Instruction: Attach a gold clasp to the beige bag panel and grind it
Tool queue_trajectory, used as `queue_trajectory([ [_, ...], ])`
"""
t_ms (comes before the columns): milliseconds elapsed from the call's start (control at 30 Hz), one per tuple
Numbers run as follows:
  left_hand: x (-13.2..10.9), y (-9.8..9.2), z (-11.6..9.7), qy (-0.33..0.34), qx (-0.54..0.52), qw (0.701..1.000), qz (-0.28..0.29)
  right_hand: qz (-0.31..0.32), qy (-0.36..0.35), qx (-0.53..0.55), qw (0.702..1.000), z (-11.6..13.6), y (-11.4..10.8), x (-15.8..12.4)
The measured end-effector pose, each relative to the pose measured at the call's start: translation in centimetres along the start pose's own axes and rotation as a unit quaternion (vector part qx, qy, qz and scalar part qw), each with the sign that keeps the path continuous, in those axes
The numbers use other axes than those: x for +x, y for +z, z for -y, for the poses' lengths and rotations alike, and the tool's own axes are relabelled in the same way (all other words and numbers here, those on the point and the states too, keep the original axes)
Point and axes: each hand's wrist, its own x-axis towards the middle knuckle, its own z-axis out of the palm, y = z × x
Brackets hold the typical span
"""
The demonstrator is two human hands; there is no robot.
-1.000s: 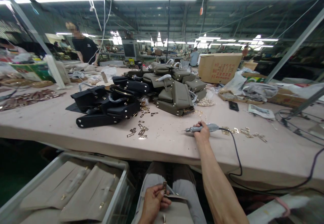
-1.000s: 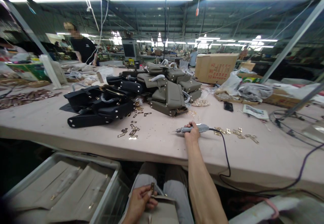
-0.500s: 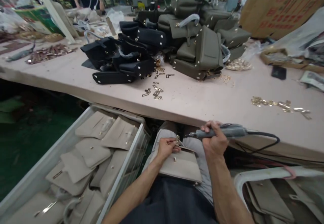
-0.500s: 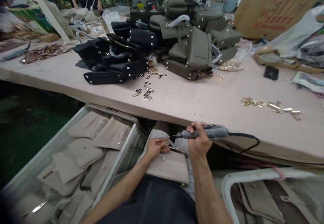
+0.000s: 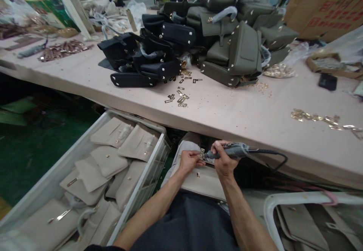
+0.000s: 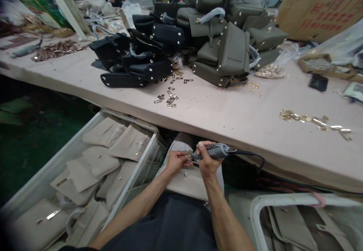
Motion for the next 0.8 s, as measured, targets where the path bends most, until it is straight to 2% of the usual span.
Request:
queue_trajectory([
  [433, -0.1, -0.2, -0.1, 0.010, 0.007, 1.000, 0.000, 0.006, 0.008, -0.038, 0.999, -1.2, 0.1, -0.5],
  [500, -0.1, -0.3, 0.0, 0.012, 0.014, 1.000, 0.007, 0.027, 0.017, -0.053, 0.998, -1.3, -0.1, -0.5],
  [667, -0.2, -0.5, 0.4, 0.022, 0.020, 0.999, 0.029, 0.133, 0.038, -0.074, 0.988, -1.7, -0.6, -0.1],
  [800, -0.2, -0.4, 0.8, 0.021, 0.013, 1.000, 0.018, 0.161, 0.067, -0.068, 0.982, -2.3, -0.6, 0.2],
])
